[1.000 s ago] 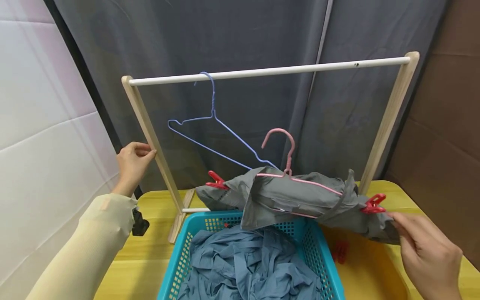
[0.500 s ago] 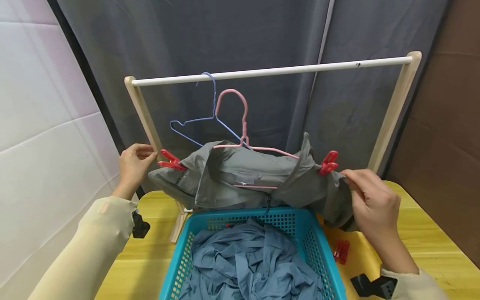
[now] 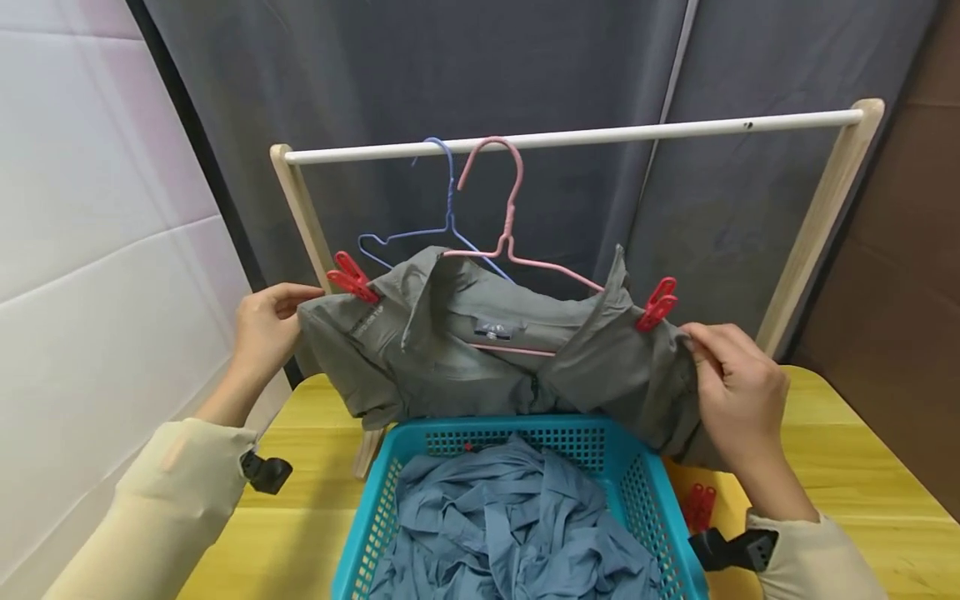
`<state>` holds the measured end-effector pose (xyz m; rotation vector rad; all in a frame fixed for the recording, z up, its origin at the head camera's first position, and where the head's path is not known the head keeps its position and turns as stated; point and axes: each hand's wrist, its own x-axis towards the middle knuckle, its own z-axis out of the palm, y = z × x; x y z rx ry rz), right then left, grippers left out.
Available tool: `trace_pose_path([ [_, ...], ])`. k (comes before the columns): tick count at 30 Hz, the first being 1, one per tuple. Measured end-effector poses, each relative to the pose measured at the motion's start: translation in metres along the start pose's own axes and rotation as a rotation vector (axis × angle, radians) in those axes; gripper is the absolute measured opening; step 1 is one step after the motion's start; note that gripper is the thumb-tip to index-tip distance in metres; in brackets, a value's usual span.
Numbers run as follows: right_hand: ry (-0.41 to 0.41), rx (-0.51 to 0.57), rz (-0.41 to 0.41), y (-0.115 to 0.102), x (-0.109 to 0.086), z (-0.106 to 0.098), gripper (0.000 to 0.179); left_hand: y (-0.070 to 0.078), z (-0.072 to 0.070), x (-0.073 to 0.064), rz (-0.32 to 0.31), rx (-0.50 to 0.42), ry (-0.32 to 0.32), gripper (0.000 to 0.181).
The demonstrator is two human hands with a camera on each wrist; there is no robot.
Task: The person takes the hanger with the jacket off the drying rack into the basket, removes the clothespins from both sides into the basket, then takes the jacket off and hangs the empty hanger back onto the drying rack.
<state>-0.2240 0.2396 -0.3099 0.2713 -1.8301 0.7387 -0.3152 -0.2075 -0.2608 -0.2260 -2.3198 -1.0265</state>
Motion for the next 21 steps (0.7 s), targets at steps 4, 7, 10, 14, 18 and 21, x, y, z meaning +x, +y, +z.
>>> trace_pose_path([
  [4, 0.002, -0.01, -0.003, 0.001, -0.001, 0.0, 0.01, 0.009, -0.008, -0.015, 0.034, -0.048, -0.034, 0.021],
  [7, 0.004, -0.012, -0.011, 0.001, -0.002, 0.0, 0.011, 0.016, -0.014, -0.03, 0.059, -0.121, -0.08, 0.035],
  [10, -0.006, -0.016, -0.007, 0.002, -0.003, 0.0, 0.011, 0.021, -0.019, -0.043, 0.096, -0.156, -0.117, 0.05],
  [14, -0.03, -0.019, 0.005, 0.002, -0.005, -0.003, 0.011, 0.024, -0.023, -0.056, 0.214, -0.103, -0.141, 0.058],
  [18, -0.071, -0.016, 0.009, 0.002, -0.007, -0.009, 0.014, 0.023, -0.025, -0.063, 0.352, -0.026, -0.179, 0.071],
  [21, -0.104, -0.017, 0.001, 0.002, -0.01, -0.014, 0.016, 0.021, -0.028, -0.068, 0.432, 0.049, -0.181, 0.076],
])
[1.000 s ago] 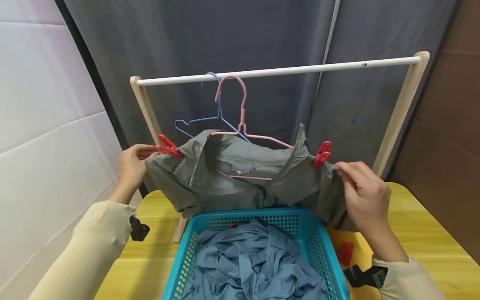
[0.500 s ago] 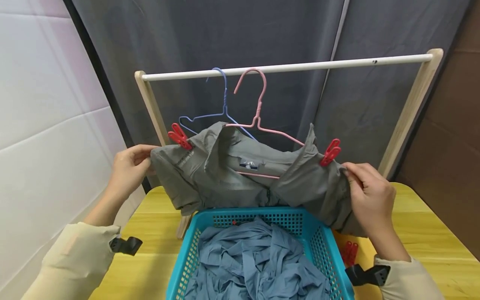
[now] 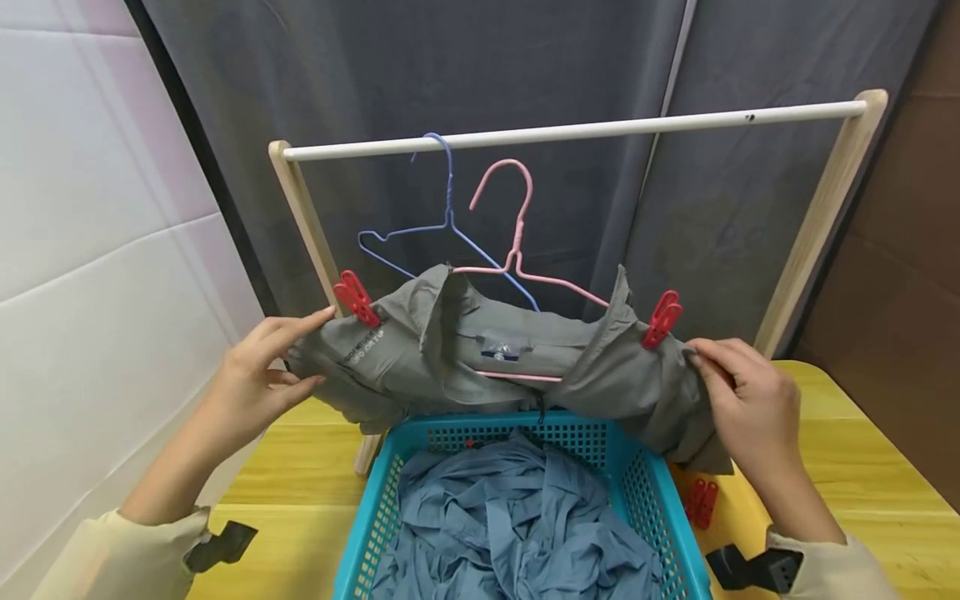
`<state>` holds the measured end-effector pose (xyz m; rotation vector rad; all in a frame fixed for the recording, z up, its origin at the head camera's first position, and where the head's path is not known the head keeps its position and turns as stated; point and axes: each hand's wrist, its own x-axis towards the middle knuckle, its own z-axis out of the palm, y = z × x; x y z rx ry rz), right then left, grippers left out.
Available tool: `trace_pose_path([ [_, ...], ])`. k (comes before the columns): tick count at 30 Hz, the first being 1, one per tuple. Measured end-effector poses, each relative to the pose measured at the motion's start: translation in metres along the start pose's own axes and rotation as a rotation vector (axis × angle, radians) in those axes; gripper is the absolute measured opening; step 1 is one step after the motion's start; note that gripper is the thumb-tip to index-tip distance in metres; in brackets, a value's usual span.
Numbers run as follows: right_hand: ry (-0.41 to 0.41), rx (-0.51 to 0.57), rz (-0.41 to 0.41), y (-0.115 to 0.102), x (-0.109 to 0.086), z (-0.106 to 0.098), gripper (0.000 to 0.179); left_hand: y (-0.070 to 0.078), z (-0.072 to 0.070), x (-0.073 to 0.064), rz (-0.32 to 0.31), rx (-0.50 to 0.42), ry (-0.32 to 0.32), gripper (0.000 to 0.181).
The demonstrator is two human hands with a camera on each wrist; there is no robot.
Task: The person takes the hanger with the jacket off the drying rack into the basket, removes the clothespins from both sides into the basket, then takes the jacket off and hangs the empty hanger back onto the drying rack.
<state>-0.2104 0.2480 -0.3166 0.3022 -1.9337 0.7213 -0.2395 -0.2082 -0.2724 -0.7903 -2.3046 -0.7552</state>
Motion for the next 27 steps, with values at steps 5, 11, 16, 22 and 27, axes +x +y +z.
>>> trace_pose_path([
  [5, -0.058, -0.032, -0.027, -0.002, -0.008, -0.009, 0.017, 0.002, -0.002, -0.014, 0.096, 0.064, -0.016, 0.071],
  [11, -0.126, -0.083, -0.035, -0.006, -0.024, -0.023, 0.02, 0.005, -0.001, -0.032, 0.165, 0.035, -0.092, 0.074],
  [16, -0.17, -0.098, -0.044, -0.005, -0.04, -0.033, 0.022, 0.006, 0.002, -0.046, 0.15, -0.02, -0.215, 0.069],
  [22, -0.236, -0.108, -0.045, -0.003, -0.058, -0.04, 0.028, 0.006, 0.004, -0.055, 0.136, -0.101, -0.355, 0.063],
  [27, -0.327, -0.11, 0.008, 0.002, -0.07, -0.044, 0.031, 0.005, 0.008, -0.061, 0.048, -0.174, -0.48, 0.06],
])
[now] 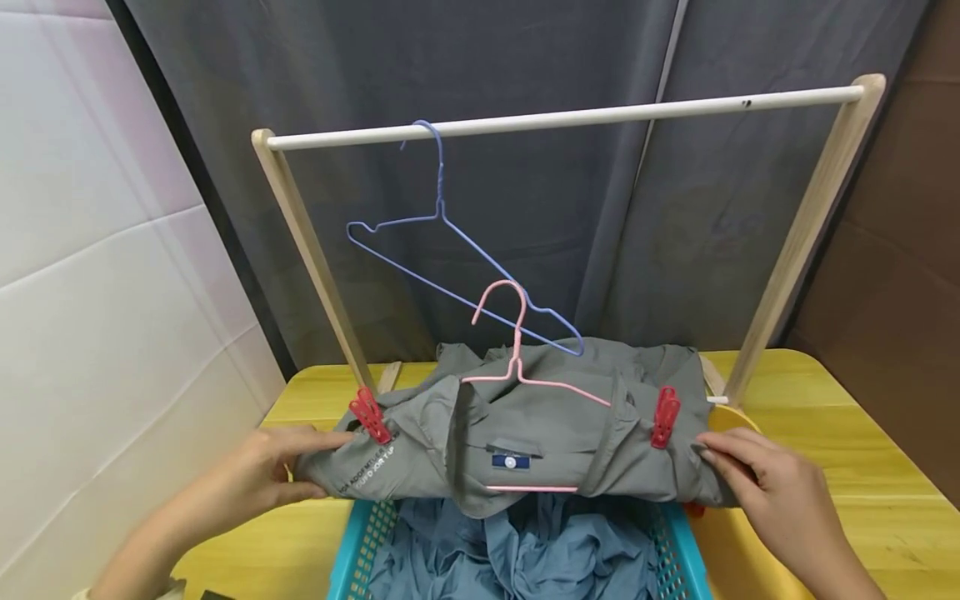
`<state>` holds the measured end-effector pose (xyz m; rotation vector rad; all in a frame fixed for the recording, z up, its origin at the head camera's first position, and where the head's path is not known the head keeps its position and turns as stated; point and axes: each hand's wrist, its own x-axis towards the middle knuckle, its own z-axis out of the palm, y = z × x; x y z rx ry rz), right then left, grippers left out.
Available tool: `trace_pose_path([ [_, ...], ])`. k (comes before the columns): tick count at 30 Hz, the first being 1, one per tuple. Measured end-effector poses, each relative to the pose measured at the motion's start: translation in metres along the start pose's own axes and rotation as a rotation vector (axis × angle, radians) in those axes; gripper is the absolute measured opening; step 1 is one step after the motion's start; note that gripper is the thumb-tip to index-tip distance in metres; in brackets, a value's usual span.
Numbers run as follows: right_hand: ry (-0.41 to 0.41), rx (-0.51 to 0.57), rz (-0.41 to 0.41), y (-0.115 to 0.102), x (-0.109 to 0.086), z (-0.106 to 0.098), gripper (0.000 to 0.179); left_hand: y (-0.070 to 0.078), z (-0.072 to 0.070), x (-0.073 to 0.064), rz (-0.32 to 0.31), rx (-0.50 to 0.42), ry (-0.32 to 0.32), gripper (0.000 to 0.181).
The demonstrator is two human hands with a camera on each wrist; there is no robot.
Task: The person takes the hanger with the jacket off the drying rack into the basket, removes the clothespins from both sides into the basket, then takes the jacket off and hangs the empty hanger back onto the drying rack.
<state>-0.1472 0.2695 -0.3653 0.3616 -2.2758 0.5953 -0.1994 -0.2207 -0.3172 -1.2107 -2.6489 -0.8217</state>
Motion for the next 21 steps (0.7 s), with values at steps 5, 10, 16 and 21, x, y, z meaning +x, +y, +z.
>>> trace_pose_path([
  [5, -0.062, 0.028, 0.005, 0.009, -0.006, 0.002, 0.031, -0.003, 0.007, -0.002, -0.11, -0.124, -0.124, 0.054],
  [10, -0.133, 0.094, -0.01, 0.017, -0.013, 0.006, 0.03, -0.01, 0.019, -0.003, -0.133, -0.263, -0.207, 0.046],
  [16, -0.25, 0.198, 0.067, 0.024, -0.019, 0.012, 0.026, -0.018, 0.033, -0.004, -0.145, -0.327, -0.257, 0.044],
  [21, -0.283, 0.206, 0.081, 0.027, -0.02, 0.016, 0.022, -0.021, 0.04, -0.003, -0.166, -0.343, -0.291, 0.046],
])
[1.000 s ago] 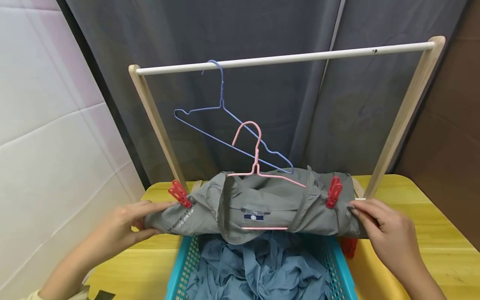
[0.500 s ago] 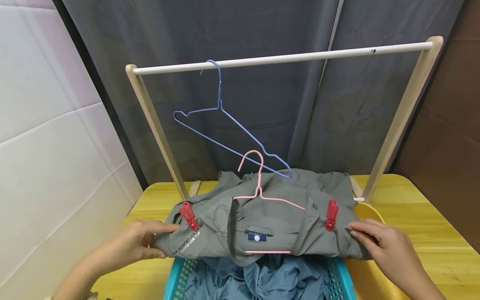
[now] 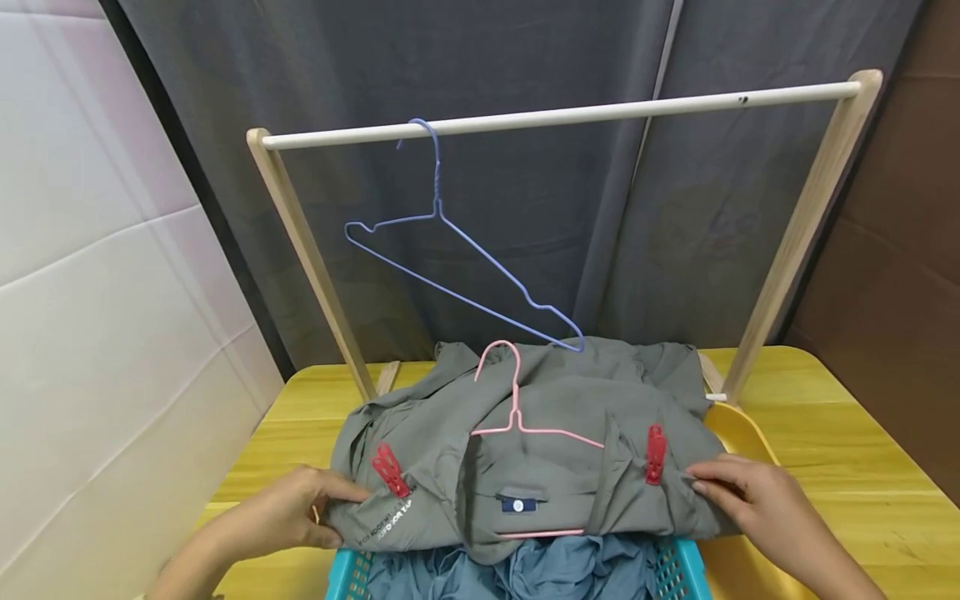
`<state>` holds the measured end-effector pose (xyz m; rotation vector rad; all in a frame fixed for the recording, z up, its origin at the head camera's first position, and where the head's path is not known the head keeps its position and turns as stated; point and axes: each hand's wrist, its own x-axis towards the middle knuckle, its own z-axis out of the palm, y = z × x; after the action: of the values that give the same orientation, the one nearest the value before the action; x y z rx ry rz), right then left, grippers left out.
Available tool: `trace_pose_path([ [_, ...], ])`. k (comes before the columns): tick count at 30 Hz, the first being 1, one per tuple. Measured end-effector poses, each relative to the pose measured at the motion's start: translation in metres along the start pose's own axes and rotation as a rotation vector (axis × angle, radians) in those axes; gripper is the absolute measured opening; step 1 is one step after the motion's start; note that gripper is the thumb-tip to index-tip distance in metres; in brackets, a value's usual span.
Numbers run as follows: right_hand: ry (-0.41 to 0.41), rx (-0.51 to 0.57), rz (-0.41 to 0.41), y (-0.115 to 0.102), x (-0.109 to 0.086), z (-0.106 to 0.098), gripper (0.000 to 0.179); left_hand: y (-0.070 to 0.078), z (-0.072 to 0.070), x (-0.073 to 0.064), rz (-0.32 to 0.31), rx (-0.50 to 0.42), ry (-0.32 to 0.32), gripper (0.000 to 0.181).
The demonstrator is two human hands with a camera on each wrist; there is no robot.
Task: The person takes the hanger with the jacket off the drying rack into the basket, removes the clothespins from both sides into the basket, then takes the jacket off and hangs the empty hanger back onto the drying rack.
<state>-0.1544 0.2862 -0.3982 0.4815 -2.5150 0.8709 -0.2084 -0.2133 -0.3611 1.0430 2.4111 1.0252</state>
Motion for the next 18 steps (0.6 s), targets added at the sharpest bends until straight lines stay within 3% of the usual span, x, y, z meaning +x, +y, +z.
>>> trace_pose_path([
  [8, -0.104, -0.027, 0.071, 0.006, 0.0, 0.006, 0.014, -0.003, 0.002, 0.001, -0.023, 0.057, -0.018, 0.046],
  [18, -0.226, 0.049, 0.015, 0.016, 0.005, 0.007, 0.01, -0.008, 0.0, 0.005, -0.044, -0.064, -0.084, 0.047],
])
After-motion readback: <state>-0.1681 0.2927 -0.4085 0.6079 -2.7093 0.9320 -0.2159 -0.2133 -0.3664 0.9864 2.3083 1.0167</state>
